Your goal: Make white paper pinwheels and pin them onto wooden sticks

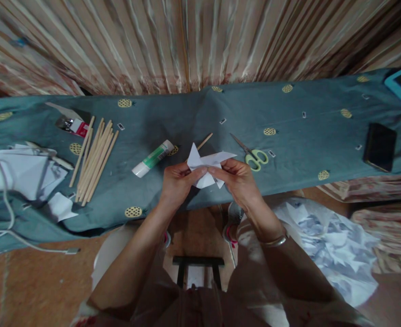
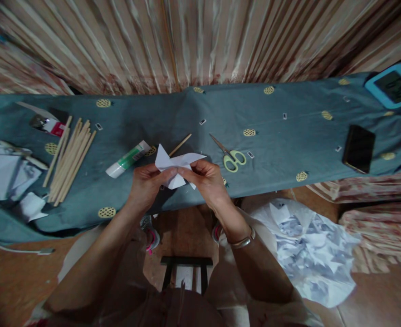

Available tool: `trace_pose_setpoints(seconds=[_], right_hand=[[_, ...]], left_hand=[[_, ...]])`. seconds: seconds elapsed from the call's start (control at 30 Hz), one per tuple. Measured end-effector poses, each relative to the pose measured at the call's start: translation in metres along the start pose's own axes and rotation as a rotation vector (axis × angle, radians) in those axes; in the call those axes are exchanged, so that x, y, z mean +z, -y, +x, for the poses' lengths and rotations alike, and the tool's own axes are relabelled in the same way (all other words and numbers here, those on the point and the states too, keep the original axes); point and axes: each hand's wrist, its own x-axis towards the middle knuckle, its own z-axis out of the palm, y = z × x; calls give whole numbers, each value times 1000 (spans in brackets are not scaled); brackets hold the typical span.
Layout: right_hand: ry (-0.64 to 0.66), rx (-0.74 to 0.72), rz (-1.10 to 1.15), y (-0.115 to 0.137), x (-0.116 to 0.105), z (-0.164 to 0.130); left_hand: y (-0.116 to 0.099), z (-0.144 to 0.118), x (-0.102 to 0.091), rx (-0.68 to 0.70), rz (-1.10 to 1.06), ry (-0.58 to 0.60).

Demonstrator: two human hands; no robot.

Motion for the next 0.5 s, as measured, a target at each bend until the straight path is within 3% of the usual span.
trace_pose_setpoints(seconds=[0.5], right_hand=[[22, -9, 52, 1, 3, -1]], left_hand=[[-1, 1, 3, 58, 76, -59]])
